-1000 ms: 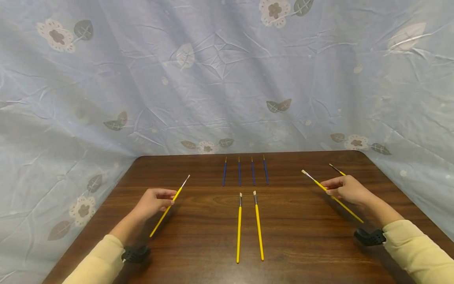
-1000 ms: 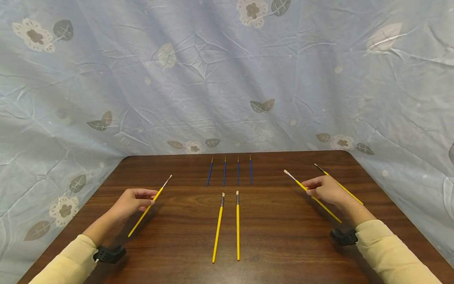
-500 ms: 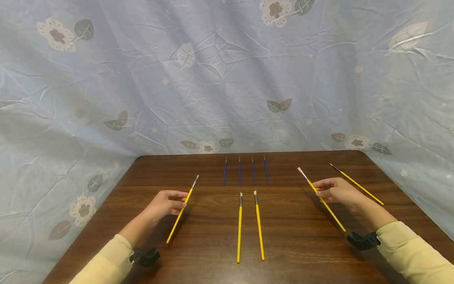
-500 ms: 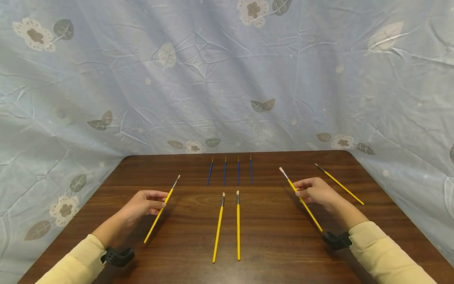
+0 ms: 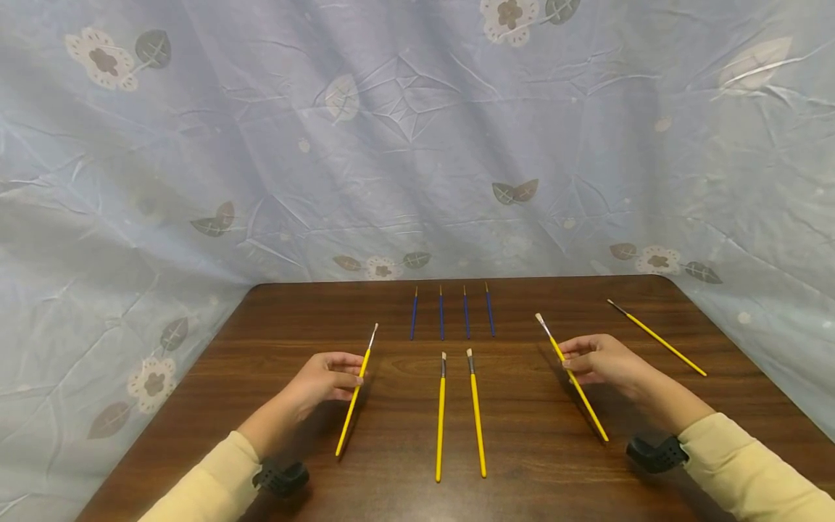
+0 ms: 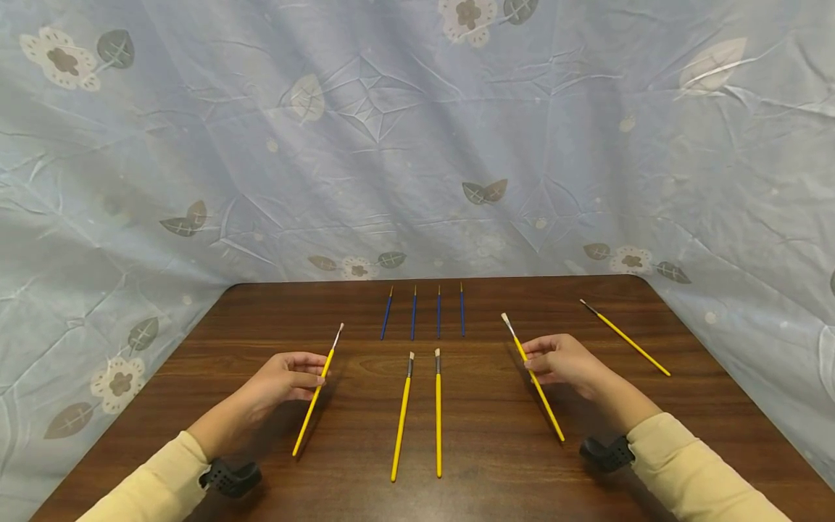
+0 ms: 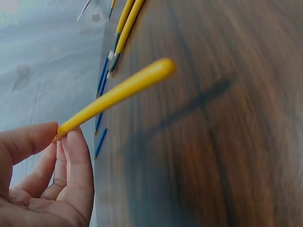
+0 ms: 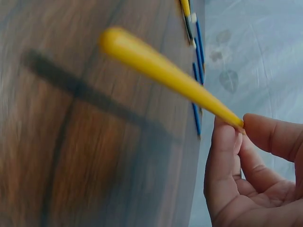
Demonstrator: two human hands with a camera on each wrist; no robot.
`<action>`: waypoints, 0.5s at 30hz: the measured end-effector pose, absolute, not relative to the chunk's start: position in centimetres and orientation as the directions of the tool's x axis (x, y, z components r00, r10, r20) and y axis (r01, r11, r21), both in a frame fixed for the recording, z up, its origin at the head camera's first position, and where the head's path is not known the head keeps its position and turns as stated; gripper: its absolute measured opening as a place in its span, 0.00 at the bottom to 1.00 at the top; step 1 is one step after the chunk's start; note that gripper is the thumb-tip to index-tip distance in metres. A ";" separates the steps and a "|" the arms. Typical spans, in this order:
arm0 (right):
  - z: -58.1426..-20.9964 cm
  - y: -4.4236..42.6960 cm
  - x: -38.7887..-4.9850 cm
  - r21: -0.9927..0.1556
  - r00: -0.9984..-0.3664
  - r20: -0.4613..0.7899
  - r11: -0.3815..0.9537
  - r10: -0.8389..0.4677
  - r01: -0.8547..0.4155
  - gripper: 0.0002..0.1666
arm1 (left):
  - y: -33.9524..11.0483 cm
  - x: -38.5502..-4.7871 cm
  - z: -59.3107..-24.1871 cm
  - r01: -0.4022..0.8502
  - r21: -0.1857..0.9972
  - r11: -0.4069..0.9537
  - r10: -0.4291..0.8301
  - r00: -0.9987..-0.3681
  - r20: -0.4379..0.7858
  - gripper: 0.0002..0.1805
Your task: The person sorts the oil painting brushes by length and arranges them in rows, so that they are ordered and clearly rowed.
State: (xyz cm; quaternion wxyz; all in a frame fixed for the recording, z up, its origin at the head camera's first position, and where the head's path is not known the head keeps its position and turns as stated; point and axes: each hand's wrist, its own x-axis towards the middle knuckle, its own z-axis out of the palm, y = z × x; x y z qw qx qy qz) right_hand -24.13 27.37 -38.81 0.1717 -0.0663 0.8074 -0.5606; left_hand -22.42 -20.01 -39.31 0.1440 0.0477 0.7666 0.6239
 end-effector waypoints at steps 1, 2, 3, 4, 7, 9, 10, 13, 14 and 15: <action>-38.8 27.1 -24.0 -0.931 -0.931 -0.206 0.355 -0.301 0.091 0.28 | -19.9 -22.4 -39.3 -0.108 0.971 0.212 0.257 -0.953 -0.162 0.23; -38.8 26.9 -23.9 -0.933 -0.929 -0.207 0.349 -0.306 0.093 0.28 | -19.7 -22.4 -39.4 -0.109 0.972 0.209 0.262 -0.951 -0.164 0.23; -38.8 26.7 -23.9 -0.935 -0.927 -0.209 0.340 -0.311 0.097 0.28 | -19.6 -22.4 -39.4 -0.111 0.972 0.205 0.264 -0.950 -0.164 0.23; -38.8 26.5 -23.8 -0.938 -0.925 -0.210 0.332 -0.316 0.100 0.28 | -19.5 -22.3 -39.4 -0.114 0.972 0.203 0.265 -0.950 -0.167 0.23; -38.8 25.8 -23.6 -0.945 -0.920 -0.211 0.309 -0.331 0.105 0.27 | -19.0 -22.3 -39.6 -0.120 0.973 0.195 0.261 -0.950 -0.169 0.22; -38.8 25.2 -23.4 -0.947 -0.919 -0.213 0.303 -0.331 0.111 0.27 | -18.7 -22.3 -39.8 -0.119 0.973 0.198 0.262 -0.950 -0.170 0.23; -38.8 24.9 -23.3 -0.946 -0.919 -0.215 0.305 -0.332 0.112 0.27 | -18.6 -22.2 -39.8 -0.119 0.972 0.204 0.260 -0.950 -0.171 0.22; -39.0 24.0 -22.9 -0.943 -0.919 -0.223 0.312 -0.325 0.118 0.27 | -18.1 -22.0 -39.9 -0.121 0.969 0.217 0.254 -0.951 -0.175 0.22; -39.0 23.8 -22.8 -0.941 -0.919 -0.225 0.315 -0.324 0.119 0.27 | -17.9 -21.9 -40.0 -0.121 0.968 0.222 0.252 -0.952 -0.176 0.22; -39.1 23.5 -22.7 -0.940 -0.918 -0.228 0.319 -0.324 0.121 0.26 | -17.8 -21.8 -39.9 -0.122 0.966 0.227 0.246 -0.953 -0.178 0.22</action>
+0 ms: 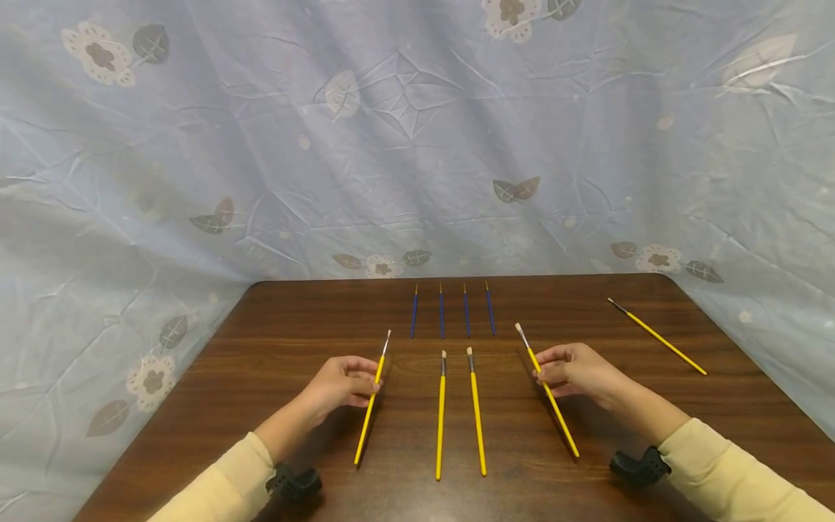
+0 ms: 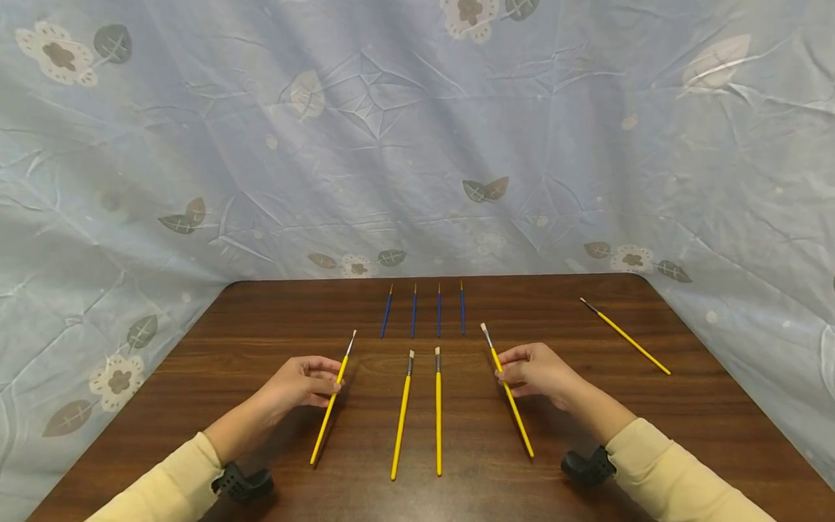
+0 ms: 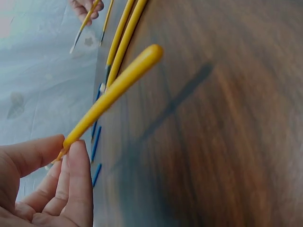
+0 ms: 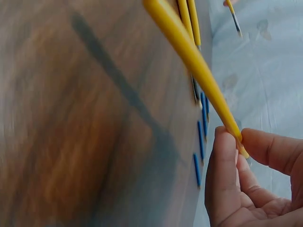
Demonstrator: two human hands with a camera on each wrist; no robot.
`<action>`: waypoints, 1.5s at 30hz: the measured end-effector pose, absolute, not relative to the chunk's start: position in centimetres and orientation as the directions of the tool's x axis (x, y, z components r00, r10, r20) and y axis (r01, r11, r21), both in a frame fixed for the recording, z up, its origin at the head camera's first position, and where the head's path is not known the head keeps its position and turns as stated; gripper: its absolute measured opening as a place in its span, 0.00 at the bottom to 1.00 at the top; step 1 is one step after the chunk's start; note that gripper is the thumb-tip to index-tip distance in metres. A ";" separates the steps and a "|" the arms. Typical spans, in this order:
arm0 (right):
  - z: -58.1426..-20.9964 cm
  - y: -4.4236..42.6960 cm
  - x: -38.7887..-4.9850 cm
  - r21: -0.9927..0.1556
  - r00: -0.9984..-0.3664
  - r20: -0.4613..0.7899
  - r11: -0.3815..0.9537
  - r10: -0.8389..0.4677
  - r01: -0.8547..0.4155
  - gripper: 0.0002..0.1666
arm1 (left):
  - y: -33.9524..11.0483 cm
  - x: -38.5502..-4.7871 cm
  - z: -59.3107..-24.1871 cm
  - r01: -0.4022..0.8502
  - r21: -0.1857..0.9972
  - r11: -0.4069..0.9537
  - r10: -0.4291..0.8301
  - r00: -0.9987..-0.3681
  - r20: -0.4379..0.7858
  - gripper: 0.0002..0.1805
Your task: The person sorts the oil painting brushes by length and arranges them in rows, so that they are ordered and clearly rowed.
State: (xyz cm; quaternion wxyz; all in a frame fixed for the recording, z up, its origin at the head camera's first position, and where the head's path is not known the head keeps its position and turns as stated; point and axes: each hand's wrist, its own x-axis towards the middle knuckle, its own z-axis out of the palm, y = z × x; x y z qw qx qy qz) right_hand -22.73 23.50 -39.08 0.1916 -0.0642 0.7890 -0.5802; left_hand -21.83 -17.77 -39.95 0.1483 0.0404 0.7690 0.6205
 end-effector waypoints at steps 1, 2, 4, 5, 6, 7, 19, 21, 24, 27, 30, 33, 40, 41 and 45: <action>-39.1 23.3 -22.7 -0.940 -0.917 -0.231 0.319 -0.325 0.123 0.26 | -17.6 -21.7 -40.0 -0.118 0.966 0.230 0.245 -0.954 -0.175 0.22; -39.2 23.0 -22.6 -0.939 -0.917 -0.233 0.320 -0.324 0.126 0.26 | -17.5 -21.6 -40.0 -0.115 0.965 0.234 0.244 -0.954 -0.173 0.22; -39.4 22.5 -22.5 -0.938 -0.916 -0.238 0.319 -0.322 0.131 0.25 | -17.3 -21.5 -40.0 -0.105 0.964 0.242 0.243 -0.956 -0.166 0.21; -39.5 22.3 -22.4 -0.938 -0.916 -0.240 0.320 -0.321 0.133 0.24 | -17.2 -21.4 -40.0 -0.101 0.964 0.245 0.241 -0.957 -0.161 0.21; -39.6 22.1 -22.4 -0.938 -0.917 -0.243 0.319 -0.317 0.138 0.24 | -17.1 -21.3 -40.0 -0.097 0.964 0.248 0.240 -0.958 -0.158 0.21; -39.8 21.8 -22.3 -0.938 -0.917 -0.244 0.318 -0.314 0.140 0.24 | -17.0 -21.3 -40.1 -0.093 0.963 0.252 0.241 -0.958 -0.155 0.21; -40.8 19.4 -21.4 -0.934 -0.933 -0.258 0.313 -0.249 0.175 0.23 | -16.0 -21.1 -41.7 -0.096 0.955 0.281 0.221 -0.962 -0.161 0.18; -40.9 19.1 -21.3 -0.933 -0.938 -0.262 0.310 -0.226 0.185 0.23 | -15.8 -21.1 -41.9 -0.093 0.955 0.283 0.219 -0.963 -0.159 0.18; -41.1 18.8 -21.2 -0.929 -0.945 -0.265 0.315 -0.193 0.196 0.22 | -15.6 -21.1 -42.1 -0.087 0.954 0.287 0.218 -0.964 -0.153 0.18; -41.3 18.5 -21.2 -0.924 -0.949 -0.263 0.327 -0.173 0.196 0.22 | -15.3 -21.1 -42.1 -0.081 0.954 0.289 0.216 -0.965 -0.147 0.18; -41.5 18.4 -21.2 -0.922 -0.951 -0.259 0.337 -0.170 0.191 0.21 | -15.1 -21.0 -42.2 -0.073 0.954 0.292 0.215 -0.967 -0.139 0.18; -41.5 18.2 -21.2 -0.919 -0.953 -0.255 0.347 -0.162 0.187 0.21 | -15.0 -21.0 -42.3 -0.062 0.951 0.302 0.210 -0.969 -0.130 0.17; -41.3 17.7 -20.9 -0.909 -0.965 -0.208 0.396 -0.160 0.131 0.21 | -14.5 -20.7 -42.2 -0.033 0.940 0.340 0.194 -0.976 -0.104 0.17; -41.3 17.6 -20.9 -0.908 -0.966 -0.201 0.401 -0.163 0.121 0.21 | -14.4 -20.7 -42.2 -0.028 0.939 0.342 0.192 -0.976 -0.099 0.17; -41.4 17.4 -20.9 -0.904 -0.969 -0.191 0.413 -0.153 0.113 0.20 | -14.1 -20.6 -42.1 -0.007 0.934 0.358 0.197 -0.977 -0.084 0.17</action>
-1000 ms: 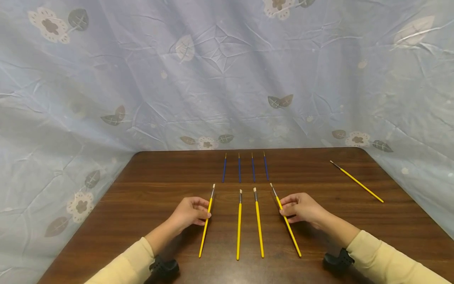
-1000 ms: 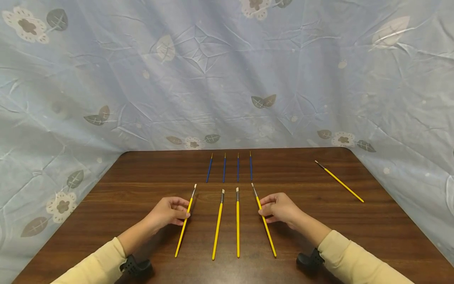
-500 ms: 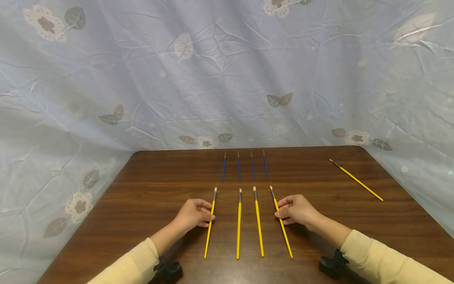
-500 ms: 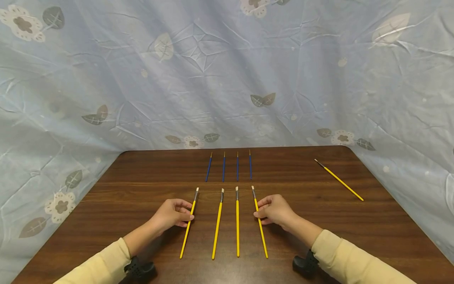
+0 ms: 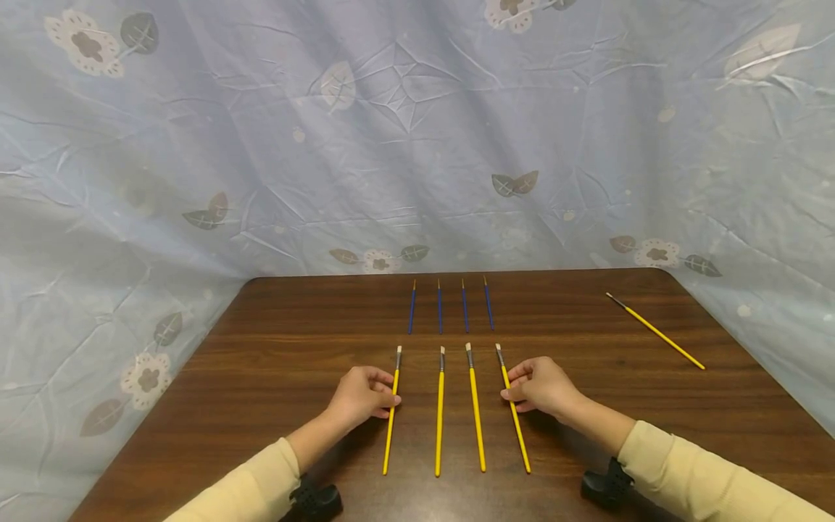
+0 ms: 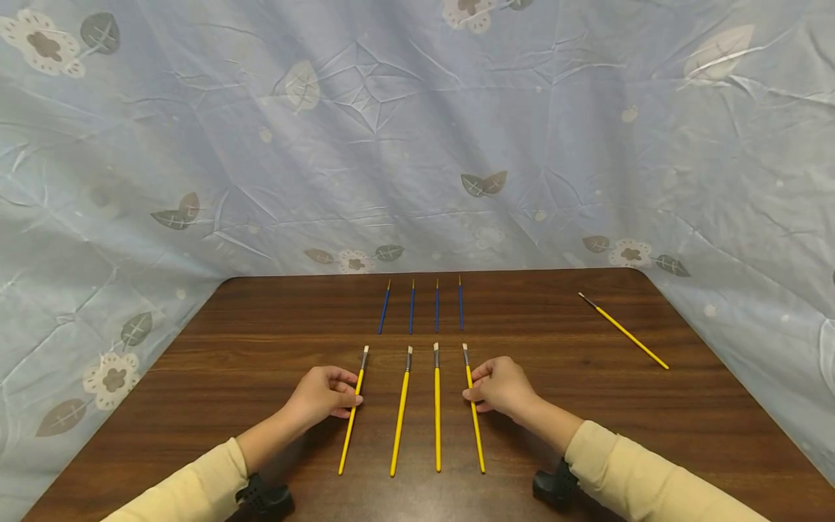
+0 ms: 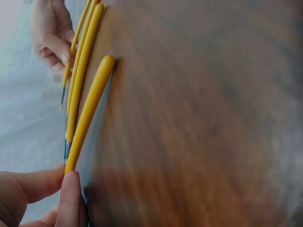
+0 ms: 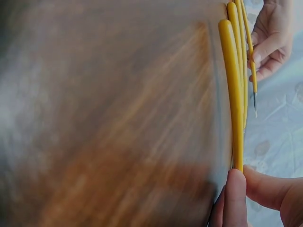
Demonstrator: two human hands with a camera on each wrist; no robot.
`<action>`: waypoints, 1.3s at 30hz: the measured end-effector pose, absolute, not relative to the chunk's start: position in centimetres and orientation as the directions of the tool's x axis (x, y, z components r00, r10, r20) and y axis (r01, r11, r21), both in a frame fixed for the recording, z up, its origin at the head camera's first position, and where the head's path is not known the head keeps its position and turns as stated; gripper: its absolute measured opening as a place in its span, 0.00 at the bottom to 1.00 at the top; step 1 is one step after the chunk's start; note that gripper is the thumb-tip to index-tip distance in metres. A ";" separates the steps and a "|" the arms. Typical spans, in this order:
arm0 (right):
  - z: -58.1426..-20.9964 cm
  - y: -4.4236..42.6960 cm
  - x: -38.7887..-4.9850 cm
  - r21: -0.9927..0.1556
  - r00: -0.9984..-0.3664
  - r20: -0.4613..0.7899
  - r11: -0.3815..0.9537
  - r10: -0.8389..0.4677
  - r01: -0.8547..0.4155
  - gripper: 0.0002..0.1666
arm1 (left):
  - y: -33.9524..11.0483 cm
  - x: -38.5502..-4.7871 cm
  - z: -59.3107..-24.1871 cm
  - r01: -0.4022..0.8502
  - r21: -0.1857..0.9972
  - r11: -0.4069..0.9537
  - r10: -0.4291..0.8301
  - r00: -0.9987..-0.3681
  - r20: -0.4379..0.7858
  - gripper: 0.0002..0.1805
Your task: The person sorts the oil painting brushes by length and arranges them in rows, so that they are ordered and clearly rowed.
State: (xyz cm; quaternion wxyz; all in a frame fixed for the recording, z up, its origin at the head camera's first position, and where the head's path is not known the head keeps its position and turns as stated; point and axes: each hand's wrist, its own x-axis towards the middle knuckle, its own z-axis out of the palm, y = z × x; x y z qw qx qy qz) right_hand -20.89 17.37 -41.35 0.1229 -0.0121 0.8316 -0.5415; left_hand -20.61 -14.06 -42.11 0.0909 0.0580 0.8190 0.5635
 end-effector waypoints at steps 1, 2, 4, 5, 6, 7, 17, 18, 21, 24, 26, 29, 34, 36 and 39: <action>-41.4 17.3 -20.9 -0.901 -0.970 -0.191 0.418 -0.149 0.113 0.20 | -13.9 -20.6 -42.1 -0.005 0.933 0.361 0.198 -0.977 -0.081 0.17; -41.4 17.3 -20.9 -0.899 -0.971 -0.193 0.422 -0.142 0.117 0.19 | -13.8 -20.6 -42.1 0.000 0.931 0.365 0.199 -0.977 -0.078 0.17; -41.5 17.2 -20.8 -0.895 -0.973 -0.194 0.429 -0.128 0.122 0.18 | -13.6 -20.6 -42.2 0.008 0.925 0.379 0.193 -0.979 -0.070 0.16; -41.4 17.1 -20.8 -0.893 -0.973 -0.195 0.433 -0.123 0.124 0.18 | -13.5 -20.6 -42.2 0.014 0.922 0.387 0.191 -0.979 -0.065 0.16; -41.4 17.1 -20.9 -0.891 -0.973 -0.193 0.437 -0.125 0.121 0.18 | -13.4 -20.7 -42.3 0.019 0.918 0.395 0.190 -0.980 -0.062 0.16; -41.4 17.1 -20.9 -0.890 -0.974 -0.192 0.440 -0.124 0.119 0.18 | -13.3 -20.7 -42.3 0.023 0.915 0.402 0.190 -0.980 -0.059 0.16; -41.5 16.6 -20.7 -0.876 -0.980 -0.170 0.471 -0.105 0.102 0.17 | -13.0 -20.7 -42.6 0.061 0.885 0.462 0.172 -0.985 -0.022 0.16; -41.4 16.5 -20.7 -0.874 -0.980 -0.167 0.476 -0.105 0.098 0.18 | -13.0 -20.7 -42.6 0.064 0.881 0.469 0.168 -0.986 -0.018 0.16; -41.4 16.4 -20.8 -0.865 -0.982 -0.164 0.491 -0.093 0.098 0.17 | -13.0 -20.7 -42.6 0.073 0.874 0.480 0.160 -0.987 -0.005 0.16; -41.5 16.3 -20.8 -0.858 -0.983 -0.165 0.503 -0.078 0.104 0.17 | -12.9 -20.6 -42.7 0.085 0.872 0.481 0.163 -0.987 0.006 0.15; -41.6 16.3 -20.9 -0.855 -0.983 -0.165 0.509 -0.079 0.103 0.16 | -12.9 -20.6 -42.8 0.087 0.873 0.480 0.164 -0.986 0.008 0.15; -41.7 16.2 -20.8 -0.854 -0.983 -0.168 0.510 -0.079 0.105 0.15 | -12.9 -20.6 -42.9 0.084 0.874 0.478 0.163 -0.987 0.005 0.16; -41.6 16.2 -20.7 -0.857 -0.983 -0.166 0.505 -0.079 0.104 0.15 | -12.9 -20.7 -43.0 0.095 0.873 0.478 0.165 -0.986 0.017 0.16; -41.5 16.2 -20.6 -0.859 -0.983 -0.161 0.502 -0.084 0.098 0.16 | -12.9 -20.7 -42.9 0.095 0.874 0.476 0.165 -0.986 0.017 0.16; -41.5 16.2 -20.6 -0.864 -0.984 -0.156 0.495 -0.090 0.091 0.16 | -12.9 -20.7 -42.8 0.087 0.883 0.462 0.162 -0.987 0.012 0.16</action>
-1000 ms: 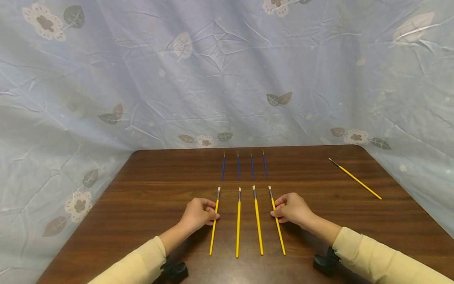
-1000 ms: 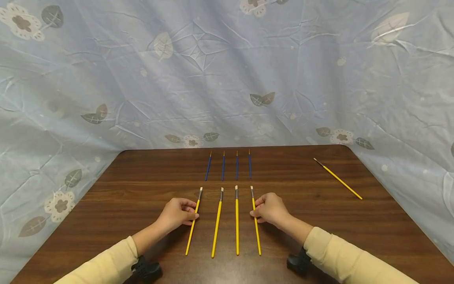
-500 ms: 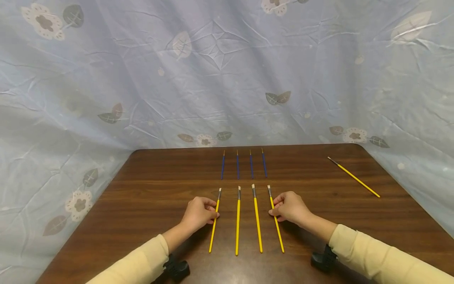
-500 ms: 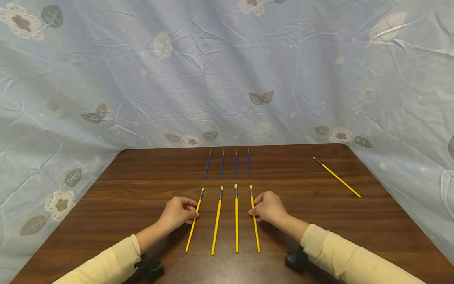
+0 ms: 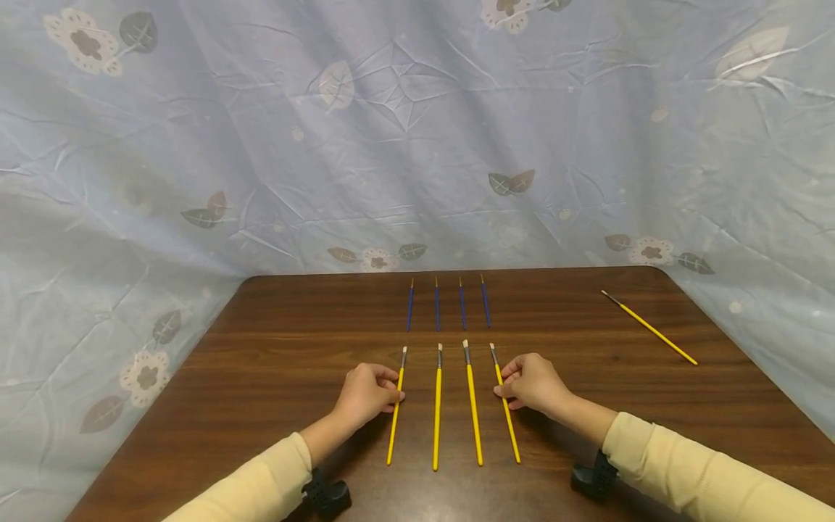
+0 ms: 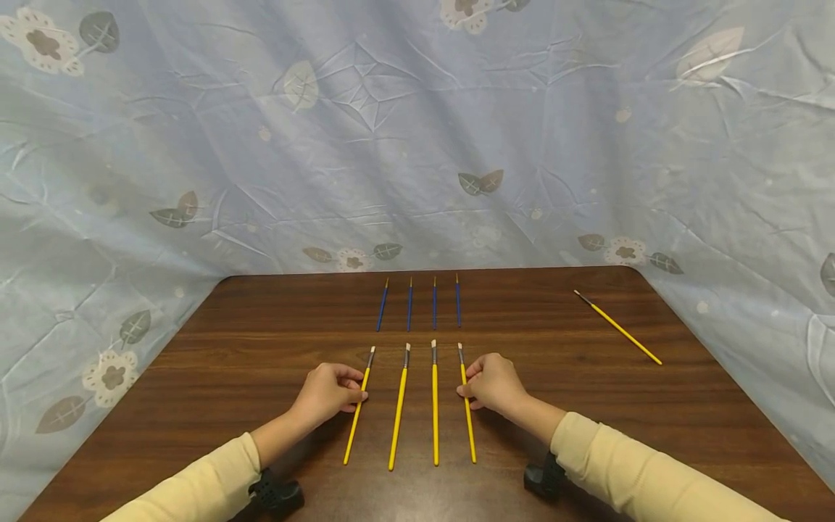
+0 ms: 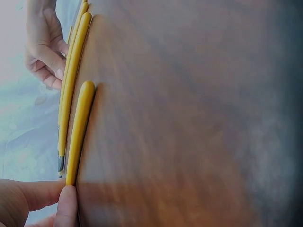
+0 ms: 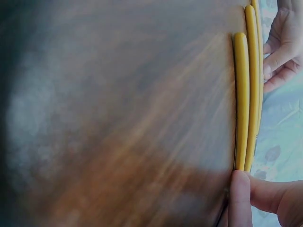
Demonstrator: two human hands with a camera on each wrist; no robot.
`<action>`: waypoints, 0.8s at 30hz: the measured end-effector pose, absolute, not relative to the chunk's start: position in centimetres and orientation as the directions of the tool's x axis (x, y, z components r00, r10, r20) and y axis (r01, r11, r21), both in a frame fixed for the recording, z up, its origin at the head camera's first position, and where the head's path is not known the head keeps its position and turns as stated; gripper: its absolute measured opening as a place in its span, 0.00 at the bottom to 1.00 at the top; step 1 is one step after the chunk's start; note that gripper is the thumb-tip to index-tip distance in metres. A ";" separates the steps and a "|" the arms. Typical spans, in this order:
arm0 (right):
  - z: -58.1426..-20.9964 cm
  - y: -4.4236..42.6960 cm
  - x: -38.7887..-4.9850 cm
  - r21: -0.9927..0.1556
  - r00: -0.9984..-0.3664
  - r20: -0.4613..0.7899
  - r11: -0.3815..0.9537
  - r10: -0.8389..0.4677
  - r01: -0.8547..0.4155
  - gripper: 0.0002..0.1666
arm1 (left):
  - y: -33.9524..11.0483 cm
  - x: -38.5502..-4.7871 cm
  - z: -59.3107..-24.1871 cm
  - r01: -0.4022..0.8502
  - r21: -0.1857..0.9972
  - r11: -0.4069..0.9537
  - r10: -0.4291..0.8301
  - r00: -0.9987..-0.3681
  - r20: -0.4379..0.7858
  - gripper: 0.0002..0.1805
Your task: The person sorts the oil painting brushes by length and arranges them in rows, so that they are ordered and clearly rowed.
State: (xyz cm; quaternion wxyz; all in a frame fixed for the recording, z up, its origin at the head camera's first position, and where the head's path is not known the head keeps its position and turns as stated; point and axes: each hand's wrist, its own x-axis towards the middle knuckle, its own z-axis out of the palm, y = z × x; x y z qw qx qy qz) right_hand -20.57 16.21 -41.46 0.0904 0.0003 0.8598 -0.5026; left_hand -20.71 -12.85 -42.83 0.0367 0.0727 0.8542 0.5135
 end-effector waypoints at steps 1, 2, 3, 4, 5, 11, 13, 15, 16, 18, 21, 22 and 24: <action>-41.5 16.2 -20.5 -0.866 -0.984 -0.154 0.492 -0.094 0.089 0.16 | -12.8 -20.7 -42.8 0.083 0.886 0.456 0.160 -0.987 0.010 0.15; -41.5 16.3 -20.6 -0.867 -0.984 -0.152 0.490 -0.097 0.086 0.16 | -12.8 -20.7 -42.8 0.080 0.890 0.450 0.159 -0.987 0.008 0.15; -41.6 16.3 -20.6 -0.869 -0.984 -0.150 0.488 -0.099 0.084 0.16 | -12.8 -20.7 -42.8 0.078 0.894 0.442 0.158 -0.987 0.007 0.15; -41.6 16.3 -20.6 -0.870 -0.984 -0.149 0.486 -0.101 0.082 0.16 | -12.8 -20.7 -42.8 0.075 0.897 0.436 0.158 -0.987 0.006 0.15; -41.7 16.4 -20.6 -0.872 -0.984 -0.148 0.483 -0.102 0.081 0.17 | -12.8 -20.8 -42.9 0.073 0.900 0.431 0.157 -0.988 0.005 0.15; -41.9 16.5 -20.7 -0.878 -0.982 -0.153 0.470 -0.107 0.085 0.16 | -12.7 -20.8 -43.2 0.066 0.907 0.416 0.152 -0.988 0.002 0.14; -41.9 16.5 -20.7 -0.878 -0.982 -0.156 0.470 -0.107 0.088 0.16 | -12.8 -20.9 -43.2 0.065 0.909 0.413 0.150 -0.989 0.003 0.14; -41.9 16.5 -20.8 -0.877 -0.982 -0.156 0.473 -0.105 0.089 0.16 | -12.8 -20.9 -43.3 0.064 0.909 0.412 0.147 -0.989 0.003 0.14; -41.9 16.5 -20.8 -0.876 -0.982 -0.156 0.474 -0.105 0.089 0.16 | -12.8 -20.9 -43.3 0.064 0.908 0.414 0.145 -0.989 0.004 0.14; -41.9 16.5 -20.9 -0.876 -0.982 -0.155 0.474 -0.108 0.087 0.16 | -12.8 -20.9 -43.2 0.063 0.907 0.416 0.141 -0.990 0.004 0.15; -41.9 16.5 -20.9 -0.878 -0.982 -0.154 0.471 -0.114 0.083 0.16 | -12.8 -20.9 -43.2 0.063 0.905 0.421 0.141 -0.990 0.004 0.15; -41.9 16.5 -20.9 -0.879 -0.981 -0.154 0.469 -0.117 0.083 0.16 | -12.8 -20.9 -43.3 0.063 0.904 0.423 0.140 -0.990 0.003 0.15; -41.8 16.6 -20.9 -0.881 -0.980 -0.155 0.467 -0.123 0.081 0.16 | -12.8 -20.9 -43.3 0.062 0.903 0.425 0.139 -0.990 0.003 0.15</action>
